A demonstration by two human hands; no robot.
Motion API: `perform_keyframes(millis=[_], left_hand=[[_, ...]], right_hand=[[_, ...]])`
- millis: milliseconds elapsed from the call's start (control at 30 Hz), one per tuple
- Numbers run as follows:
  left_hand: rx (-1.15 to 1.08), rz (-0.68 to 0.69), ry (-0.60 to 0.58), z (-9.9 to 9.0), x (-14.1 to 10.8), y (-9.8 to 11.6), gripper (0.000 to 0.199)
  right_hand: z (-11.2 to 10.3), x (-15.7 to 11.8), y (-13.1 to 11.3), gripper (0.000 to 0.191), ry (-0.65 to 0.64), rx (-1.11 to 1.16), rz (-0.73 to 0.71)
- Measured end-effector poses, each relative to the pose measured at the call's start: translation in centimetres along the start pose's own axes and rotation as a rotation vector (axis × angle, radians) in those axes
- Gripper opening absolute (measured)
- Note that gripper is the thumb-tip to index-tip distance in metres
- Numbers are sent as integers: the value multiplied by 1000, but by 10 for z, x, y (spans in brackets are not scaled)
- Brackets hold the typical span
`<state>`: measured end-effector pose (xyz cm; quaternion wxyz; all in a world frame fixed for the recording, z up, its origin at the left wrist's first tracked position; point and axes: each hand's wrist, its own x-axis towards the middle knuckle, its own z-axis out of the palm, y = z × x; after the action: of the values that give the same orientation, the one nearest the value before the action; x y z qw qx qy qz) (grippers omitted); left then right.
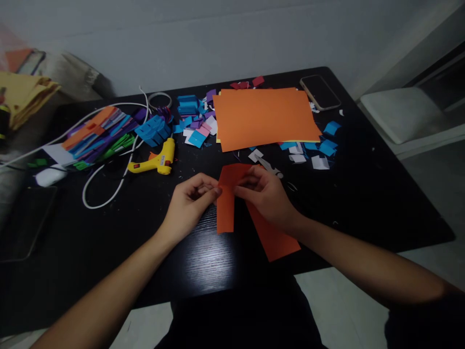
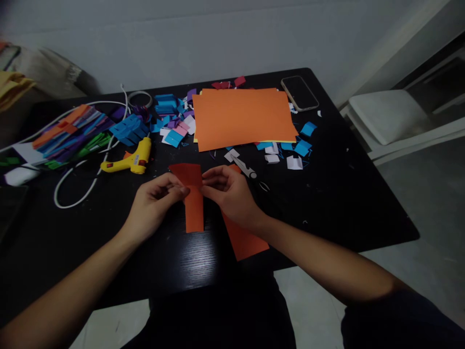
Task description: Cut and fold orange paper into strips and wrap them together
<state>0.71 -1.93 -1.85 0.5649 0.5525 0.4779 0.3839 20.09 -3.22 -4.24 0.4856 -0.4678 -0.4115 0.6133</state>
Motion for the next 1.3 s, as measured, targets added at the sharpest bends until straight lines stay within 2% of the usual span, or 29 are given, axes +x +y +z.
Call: perform_keyframes(millis=[133,300,533,733,933,1033,1167,1300], left_hand=[[3,0,-8,1,0,-1,15],[38,23,3,-1,0,2,8],[31,6,5,-1,0,3,11],[1,-3,15,-2,0,-1,11],[-23,-13,-11,-2,0,1,12],[-33,6,-4,-2,0,2,12],[-12,13,9,-1,-1,2,8],[5,4,2,-2,0,2,8]], right_hand=[[1,0,2,38,-7,-8,1],[0,-1,-1,30,0,-1,-20],[-1,1,-1,28,-8,5,-44],[0,0,-3,21,-68,46,7],[2,-1,-2,25,-82,79,4],[1,0,-1,21,-59,47,-39],[0,0,-4,5,-57,-61,-115],[-1,-2,-9,13,-54,-109,-102]])
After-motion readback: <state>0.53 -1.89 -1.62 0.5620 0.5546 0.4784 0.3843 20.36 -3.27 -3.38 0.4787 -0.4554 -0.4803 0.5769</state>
